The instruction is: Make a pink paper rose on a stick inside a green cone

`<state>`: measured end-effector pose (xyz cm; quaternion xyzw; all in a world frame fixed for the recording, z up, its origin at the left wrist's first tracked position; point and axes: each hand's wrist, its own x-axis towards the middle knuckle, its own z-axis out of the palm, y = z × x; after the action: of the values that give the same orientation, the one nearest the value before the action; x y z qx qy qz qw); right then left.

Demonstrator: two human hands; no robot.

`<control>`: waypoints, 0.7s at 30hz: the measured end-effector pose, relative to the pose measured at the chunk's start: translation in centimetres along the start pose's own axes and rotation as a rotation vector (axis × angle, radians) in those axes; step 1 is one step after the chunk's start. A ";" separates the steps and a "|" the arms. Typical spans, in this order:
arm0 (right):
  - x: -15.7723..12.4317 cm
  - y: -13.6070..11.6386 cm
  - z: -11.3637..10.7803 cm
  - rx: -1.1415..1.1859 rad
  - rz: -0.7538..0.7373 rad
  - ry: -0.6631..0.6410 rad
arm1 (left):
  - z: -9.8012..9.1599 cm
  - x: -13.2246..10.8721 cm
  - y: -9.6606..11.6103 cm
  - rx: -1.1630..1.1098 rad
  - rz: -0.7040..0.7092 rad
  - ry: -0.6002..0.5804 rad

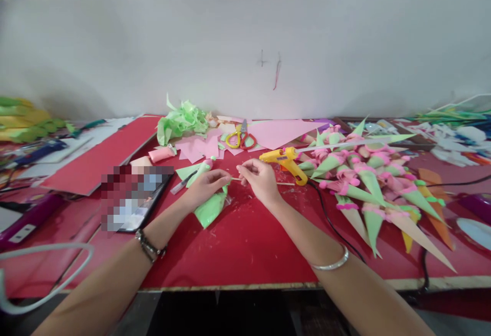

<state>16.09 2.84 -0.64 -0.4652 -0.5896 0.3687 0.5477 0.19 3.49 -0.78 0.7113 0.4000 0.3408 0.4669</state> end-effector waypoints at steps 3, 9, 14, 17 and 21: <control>0.0 0.1 0.0 -0.038 -0.020 0.003 | 0.1 0.0 0.0 0.011 0.009 0.014; -0.3 0.2 0.3 -0.042 -0.073 -0.049 | 0.1 0.0 0.2 0.060 0.010 0.052; -0.5 -0.1 0.2 -0.155 -0.090 -0.024 | 0.1 0.0 0.3 0.170 0.054 0.092; -0.7 -0.1 0.3 -0.195 -0.114 -0.005 | 0.2 0.0 0.2 0.199 0.091 0.100; -0.8 -0.1 0.4 -0.183 -0.175 -0.027 | 0.2 0.0 -0.1 0.210 0.100 0.097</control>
<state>15.63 2.08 -0.87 -0.4551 -0.6666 0.2703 0.5249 0.36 3.42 -0.90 0.7580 0.4198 0.3537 0.3523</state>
